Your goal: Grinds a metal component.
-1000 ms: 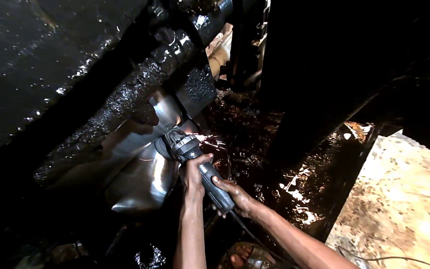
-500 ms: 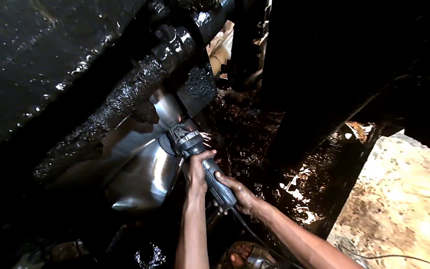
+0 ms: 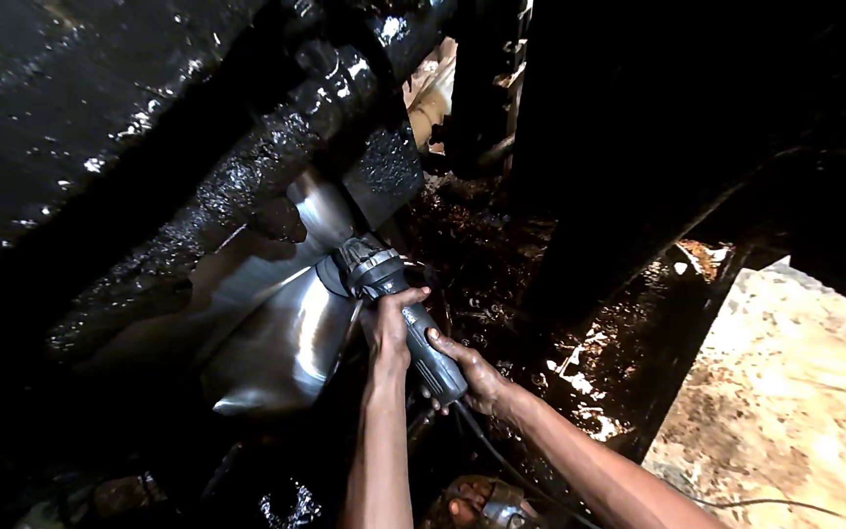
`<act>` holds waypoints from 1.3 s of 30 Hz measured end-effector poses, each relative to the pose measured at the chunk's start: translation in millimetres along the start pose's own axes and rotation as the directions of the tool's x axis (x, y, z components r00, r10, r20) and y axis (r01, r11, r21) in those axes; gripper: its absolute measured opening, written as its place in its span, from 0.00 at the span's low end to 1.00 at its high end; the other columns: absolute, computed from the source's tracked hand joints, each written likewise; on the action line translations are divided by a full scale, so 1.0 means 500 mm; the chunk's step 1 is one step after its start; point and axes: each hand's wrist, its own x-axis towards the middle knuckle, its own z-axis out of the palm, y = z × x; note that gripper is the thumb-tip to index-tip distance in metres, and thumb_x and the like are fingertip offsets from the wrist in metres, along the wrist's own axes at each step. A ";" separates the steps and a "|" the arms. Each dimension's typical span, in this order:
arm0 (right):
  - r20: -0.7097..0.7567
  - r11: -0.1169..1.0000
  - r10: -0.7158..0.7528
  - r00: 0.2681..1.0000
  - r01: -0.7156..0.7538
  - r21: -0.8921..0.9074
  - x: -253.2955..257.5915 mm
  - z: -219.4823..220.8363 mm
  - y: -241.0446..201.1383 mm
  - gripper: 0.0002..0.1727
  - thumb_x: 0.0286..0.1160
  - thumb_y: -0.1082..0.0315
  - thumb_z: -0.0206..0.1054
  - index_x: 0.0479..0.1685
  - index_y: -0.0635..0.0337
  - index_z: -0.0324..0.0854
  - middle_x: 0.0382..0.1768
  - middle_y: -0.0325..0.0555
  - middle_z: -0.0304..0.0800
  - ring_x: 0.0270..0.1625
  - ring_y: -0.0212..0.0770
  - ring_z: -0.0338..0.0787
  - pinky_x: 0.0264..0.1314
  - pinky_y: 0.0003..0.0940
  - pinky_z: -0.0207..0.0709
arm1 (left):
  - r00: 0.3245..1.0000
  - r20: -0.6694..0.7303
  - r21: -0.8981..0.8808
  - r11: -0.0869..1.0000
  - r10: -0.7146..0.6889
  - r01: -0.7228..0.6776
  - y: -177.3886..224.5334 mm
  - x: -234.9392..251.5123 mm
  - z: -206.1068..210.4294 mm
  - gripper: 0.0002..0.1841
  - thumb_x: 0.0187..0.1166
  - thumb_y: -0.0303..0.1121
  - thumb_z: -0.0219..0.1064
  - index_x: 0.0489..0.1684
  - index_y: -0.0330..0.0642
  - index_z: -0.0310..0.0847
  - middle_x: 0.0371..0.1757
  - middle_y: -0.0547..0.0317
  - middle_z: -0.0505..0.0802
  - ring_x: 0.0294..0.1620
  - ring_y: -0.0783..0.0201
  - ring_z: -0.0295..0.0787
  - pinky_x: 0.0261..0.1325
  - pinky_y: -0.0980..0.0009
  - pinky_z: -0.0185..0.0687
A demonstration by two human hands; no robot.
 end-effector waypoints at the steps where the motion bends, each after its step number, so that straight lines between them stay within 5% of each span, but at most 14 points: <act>1: 0.001 1.000 0.000 1.000 0.000 -0.002 0.000 -0.002 -0.002 0.36 0.81 0.29 0.49 0.51 0.53 0.83 0.27 0.47 0.89 0.22 0.39 0.89 0.23 0.32 0.84 | 1.000 0.007 -0.001 1.000 -0.002 0.002 0.002 0.000 0.003 0.29 0.54 0.32 0.84 0.57 0.33 0.81 0.44 0.42 0.91 0.41 0.50 0.90 0.44 0.51 0.87; 11: -0.016 1.000 0.011 1.000 -0.011 0.010 -0.001 -0.004 -0.022 0.36 0.85 0.31 0.40 0.54 0.53 0.80 0.27 0.46 0.88 0.22 0.39 0.88 0.23 0.32 0.84 | 0.994 0.110 0.070 0.997 -0.023 0.015 0.015 -0.002 0.023 0.21 0.66 0.34 0.78 0.57 0.36 0.83 0.47 0.46 0.89 0.46 0.55 0.86 0.49 0.53 0.83; 22: -0.059 0.995 0.029 0.998 -0.024 0.093 0.000 -0.006 -0.052 0.38 0.83 0.29 0.40 0.51 0.53 0.81 0.26 0.47 0.87 0.21 0.41 0.87 0.21 0.33 0.83 | 0.988 0.153 0.177 0.984 -0.031 0.004 0.039 0.001 0.055 0.24 0.70 0.36 0.74 0.65 0.38 0.81 0.64 0.44 0.86 0.67 0.51 0.80 0.65 0.45 0.74; 26: -0.093 0.995 0.024 0.995 -0.015 0.095 0.000 -0.014 -0.059 0.38 0.84 0.29 0.38 0.50 0.53 0.81 0.25 0.47 0.86 0.19 0.41 0.86 0.19 0.35 0.82 | 0.987 0.157 0.179 0.984 -0.026 -0.002 0.036 0.005 0.071 0.25 0.71 0.35 0.75 0.67 0.36 0.79 0.66 0.43 0.86 0.68 0.50 0.79 0.67 0.46 0.74; 29: -0.087 0.999 -0.023 0.996 0.026 0.039 -0.001 -0.029 -0.038 0.36 0.83 0.30 0.41 0.53 0.52 0.82 0.26 0.48 0.87 0.20 0.42 0.87 0.19 0.36 0.84 | 0.992 0.124 0.075 0.997 -0.016 0.007 0.004 0.012 0.063 0.30 0.63 0.35 0.81 0.65 0.33 0.78 0.58 0.42 0.88 0.60 0.51 0.84 0.60 0.49 0.82; 32: -0.131 0.992 -0.087 0.988 0.074 -0.103 -0.037 -0.034 0.004 0.27 0.84 0.40 0.52 0.58 0.53 0.80 0.28 0.49 0.89 0.23 0.42 0.90 0.24 0.36 0.87 | 0.983 0.181 -0.075 0.997 -0.002 0.016 -0.050 -0.026 0.019 0.24 0.61 0.36 0.80 0.56 0.37 0.82 0.43 0.49 0.91 0.40 0.57 0.89 0.43 0.56 0.88; 34: -0.184 0.915 -0.234 0.955 0.153 -0.372 -0.076 -0.029 0.045 0.28 0.67 0.42 0.72 0.58 0.54 0.84 0.33 0.42 0.93 0.29 0.37 0.92 0.32 0.35 0.89 | 0.948 0.314 -0.211 0.977 0.054 0.015 -0.112 -0.073 -0.040 0.19 0.64 0.39 0.75 0.54 0.47 0.84 0.38 0.58 0.92 0.32 0.64 0.89 0.36 0.65 0.88; 36: -0.137 0.708 -0.395 0.908 0.206 -0.676 -0.109 -0.027 0.098 0.37 0.55 0.32 0.79 0.57 0.51 0.87 0.42 0.34 0.94 0.43 0.30 0.93 0.48 0.35 0.90 | 0.896 0.409 -0.487 0.872 0.172 0.055 -0.191 -0.098 -0.092 0.22 0.58 0.35 0.75 0.54 0.46 0.84 0.38 0.57 0.92 0.35 0.62 0.91 0.41 0.63 0.90; 39: -0.121 0.487 -0.469 0.875 0.142 -0.862 -0.155 0.001 0.165 0.42 0.49 0.26 0.78 0.55 0.51 0.88 0.42 0.36 0.96 0.45 0.31 0.94 0.52 0.41 0.90 | 0.841 0.429 -0.713 0.695 0.329 0.091 -0.279 -0.139 -0.152 0.21 0.48 0.35 0.82 0.45 0.42 0.90 0.37 0.52 0.94 0.39 0.57 0.93 0.48 0.58 0.91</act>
